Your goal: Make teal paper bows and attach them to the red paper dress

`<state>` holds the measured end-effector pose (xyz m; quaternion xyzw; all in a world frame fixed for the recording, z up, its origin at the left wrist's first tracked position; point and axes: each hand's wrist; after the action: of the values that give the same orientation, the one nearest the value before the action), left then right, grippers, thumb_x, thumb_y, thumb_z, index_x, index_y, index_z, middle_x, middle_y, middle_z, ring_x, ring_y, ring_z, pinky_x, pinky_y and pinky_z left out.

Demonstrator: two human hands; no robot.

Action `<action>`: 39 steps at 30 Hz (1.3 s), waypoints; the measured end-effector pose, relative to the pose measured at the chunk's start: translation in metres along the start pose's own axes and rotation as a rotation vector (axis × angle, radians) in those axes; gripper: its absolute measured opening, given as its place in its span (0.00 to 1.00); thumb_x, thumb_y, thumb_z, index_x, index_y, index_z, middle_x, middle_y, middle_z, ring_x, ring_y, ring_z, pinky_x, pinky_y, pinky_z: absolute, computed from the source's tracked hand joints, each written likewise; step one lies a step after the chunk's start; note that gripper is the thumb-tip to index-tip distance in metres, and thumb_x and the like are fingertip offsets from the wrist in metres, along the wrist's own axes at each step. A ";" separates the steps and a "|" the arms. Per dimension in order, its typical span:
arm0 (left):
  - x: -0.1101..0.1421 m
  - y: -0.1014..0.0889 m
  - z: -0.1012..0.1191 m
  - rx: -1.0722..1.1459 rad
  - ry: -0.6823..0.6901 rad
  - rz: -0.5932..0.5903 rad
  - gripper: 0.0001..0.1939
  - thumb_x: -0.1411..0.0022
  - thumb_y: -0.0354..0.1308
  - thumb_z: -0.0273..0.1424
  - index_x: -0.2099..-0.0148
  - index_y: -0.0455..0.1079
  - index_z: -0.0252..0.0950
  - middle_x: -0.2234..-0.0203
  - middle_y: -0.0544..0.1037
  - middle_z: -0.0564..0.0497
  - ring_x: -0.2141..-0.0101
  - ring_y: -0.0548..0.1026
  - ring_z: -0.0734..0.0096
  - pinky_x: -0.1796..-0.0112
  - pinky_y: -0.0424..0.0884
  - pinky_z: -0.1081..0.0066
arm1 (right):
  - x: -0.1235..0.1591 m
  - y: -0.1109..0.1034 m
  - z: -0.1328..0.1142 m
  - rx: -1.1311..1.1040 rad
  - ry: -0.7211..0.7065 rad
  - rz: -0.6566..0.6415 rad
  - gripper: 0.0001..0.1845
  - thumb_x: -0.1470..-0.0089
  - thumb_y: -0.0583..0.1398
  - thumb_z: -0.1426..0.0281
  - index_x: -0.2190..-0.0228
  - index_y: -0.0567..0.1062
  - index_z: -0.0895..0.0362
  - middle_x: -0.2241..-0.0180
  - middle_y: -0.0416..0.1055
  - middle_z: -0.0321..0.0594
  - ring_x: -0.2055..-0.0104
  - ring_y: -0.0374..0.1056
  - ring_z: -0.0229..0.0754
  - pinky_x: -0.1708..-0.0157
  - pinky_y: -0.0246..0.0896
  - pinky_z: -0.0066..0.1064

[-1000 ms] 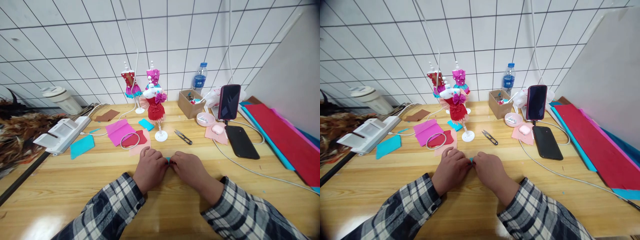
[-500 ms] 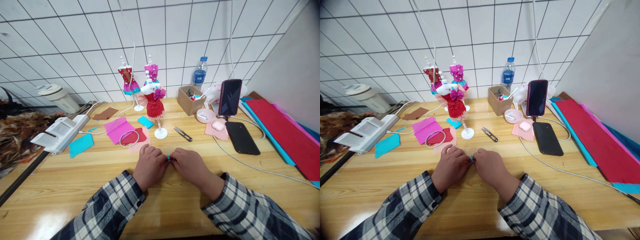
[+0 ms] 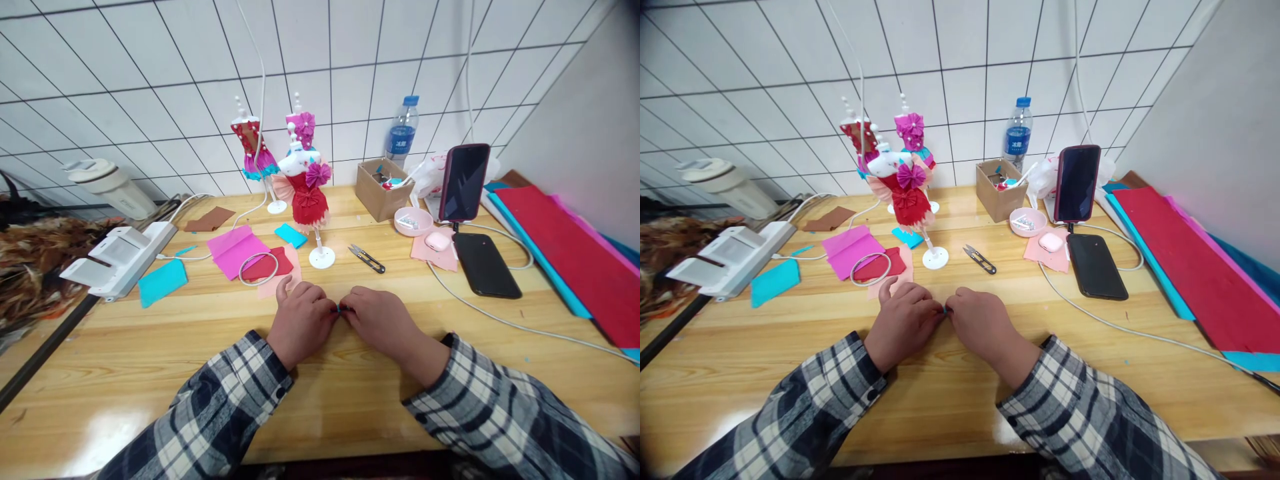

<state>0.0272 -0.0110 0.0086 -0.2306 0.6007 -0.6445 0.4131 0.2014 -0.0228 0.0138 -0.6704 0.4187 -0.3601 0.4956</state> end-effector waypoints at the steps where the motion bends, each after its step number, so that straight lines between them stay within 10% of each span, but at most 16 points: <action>1: 0.000 0.000 0.000 0.002 0.002 -0.001 0.07 0.39 0.57 0.34 0.67 0.76 0.42 0.70 0.75 0.51 0.61 0.70 0.60 0.46 0.47 0.41 | 0.000 0.000 0.000 0.006 0.004 0.000 0.12 0.39 0.52 0.69 0.66 0.76 0.53 0.66 0.72 0.37 0.67 0.68 0.39 0.73 0.50 0.29; 28: -0.001 0.004 -0.002 0.092 0.013 0.010 0.07 0.40 0.56 0.31 0.68 0.75 0.40 0.68 0.75 0.50 0.61 0.69 0.61 0.48 0.54 0.50 | -0.002 0.001 0.005 -0.037 0.008 -0.005 0.11 0.39 0.54 0.68 0.64 0.77 0.52 0.65 0.72 0.37 0.64 0.69 0.39 0.68 0.56 0.28; 39: -0.001 -0.003 -0.018 0.367 -0.137 0.054 0.04 0.44 0.58 0.27 0.70 0.73 0.37 0.70 0.75 0.50 0.64 0.71 0.64 0.61 0.66 0.64 | -0.007 0.002 0.013 -0.329 -0.226 0.191 0.17 0.44 0.60 0.65 0.53 0.74 0.51 0.55 0.75 0.38 0.56 0.69 0.41 0.57 0.59 0.30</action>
<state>0.0128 0.0005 0.0083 -0.1783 0.4496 -0.7147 0.5053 0.2095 -0.0117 0.0078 -0.7354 0.4753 -0.1610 0.4553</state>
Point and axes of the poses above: each hand's wrist, its own x-axis away from the middle knuckle, its own y-axis out of the palm, z = x × y
